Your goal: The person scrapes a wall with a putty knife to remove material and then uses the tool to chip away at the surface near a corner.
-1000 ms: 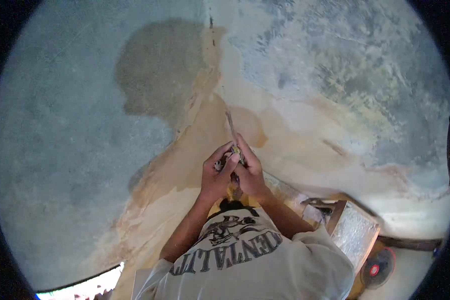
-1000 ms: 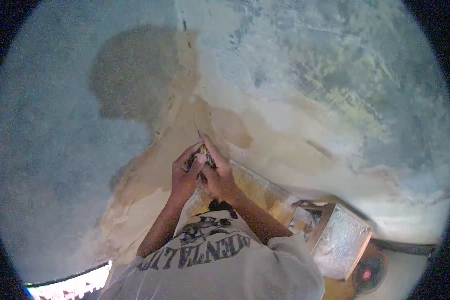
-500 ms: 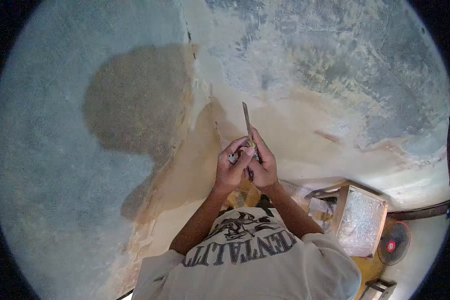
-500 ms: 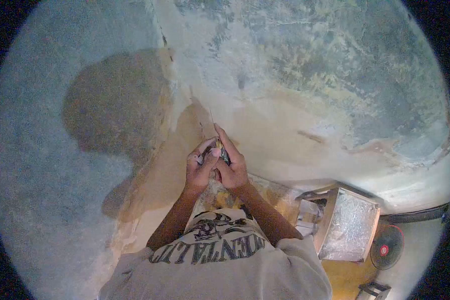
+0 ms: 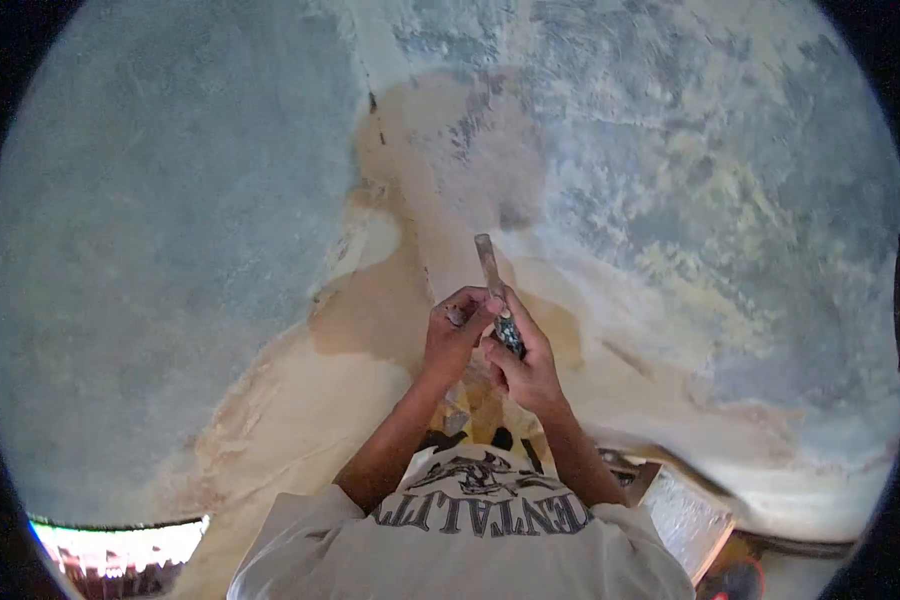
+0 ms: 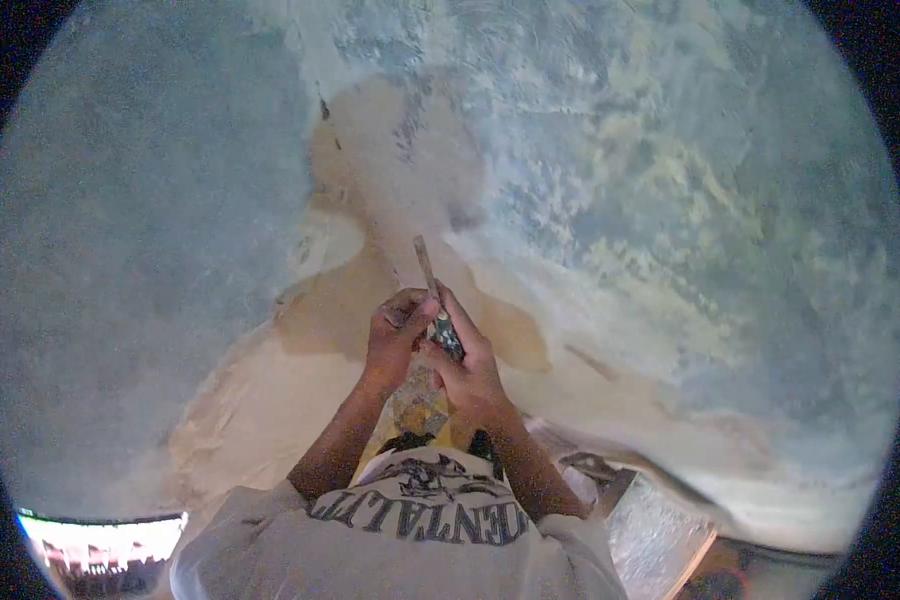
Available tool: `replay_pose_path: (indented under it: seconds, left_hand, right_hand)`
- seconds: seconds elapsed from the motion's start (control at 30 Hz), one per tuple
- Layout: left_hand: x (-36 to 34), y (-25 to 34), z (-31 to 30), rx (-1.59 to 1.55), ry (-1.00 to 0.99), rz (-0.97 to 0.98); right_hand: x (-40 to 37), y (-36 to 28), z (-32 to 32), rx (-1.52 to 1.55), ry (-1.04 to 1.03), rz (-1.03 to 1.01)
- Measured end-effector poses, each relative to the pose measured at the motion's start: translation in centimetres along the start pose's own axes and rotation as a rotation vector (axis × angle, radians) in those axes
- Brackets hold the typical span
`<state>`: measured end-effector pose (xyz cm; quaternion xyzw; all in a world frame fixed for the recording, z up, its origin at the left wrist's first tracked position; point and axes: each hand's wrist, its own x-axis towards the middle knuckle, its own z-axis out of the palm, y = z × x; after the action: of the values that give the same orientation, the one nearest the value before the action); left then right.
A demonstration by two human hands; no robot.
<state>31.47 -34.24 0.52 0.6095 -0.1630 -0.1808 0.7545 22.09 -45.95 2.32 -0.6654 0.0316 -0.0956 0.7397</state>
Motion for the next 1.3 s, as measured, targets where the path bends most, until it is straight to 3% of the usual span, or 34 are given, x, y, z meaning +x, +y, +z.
replay_pose_path:
  seconds: [0.17,0.27,0.37,0.67,0.87,1.03,1.1,1.2,1.27,1.3]
  left_hand:
    - [0.0,1.3,2.2,0.121,0.216,0.178]
    - [0.9,1.2,2.1,0.332,0.222,0.323]
    - [2.3,0.5,1.2,0.327,0.312,0.361]
    - [5.8,3.2,-4.2,0.447,0.072,0.499]
    - [9.0,5.0,-6.6,0.381,-0.067,0.522]
    - [10.8,4.5,-7.8,0.415,-0.126,0.487]
    - [11.1,4.2,-8.0,0.415,-0.143,0.433]
    - [11.6,4.0,-8.2,0.351,-0.173,0.368]
    - [12.0,3.8,-8.4,0.33,-0.152,0.378]
    - [12.0,3.8,-8.4,0.337,-0.136,0.389]
  right_hand:
    - [1.2,-0.1,-1.3,-0.031,-0.077,0.042]
    - [2.5,-0.1,-1.0,-0.097,-0.085,-0.008]
    - [3.4,0.1,-0.3,-0.098,-0.083,-0.016]
    - [8.9,-1.7,3.8,-0.031,0.002,0.061]
    - [12.7,-2.4,6.5,-0.083,0.069,-0.065]
    - [13.8,-2.1,7.0,-0.123,0.088,0.022]
    - [14.2,-1.3,6.4,-0.318,0.119,-0.045]
    - [16.5,1.0,6.0,-0.629,0.174,-0.436]
    - [16.8,1.5,6.0,-0.626,0.199,-0.439]
    - [15.9,-0.1,7.4,-0.515,0.212,-0.262]
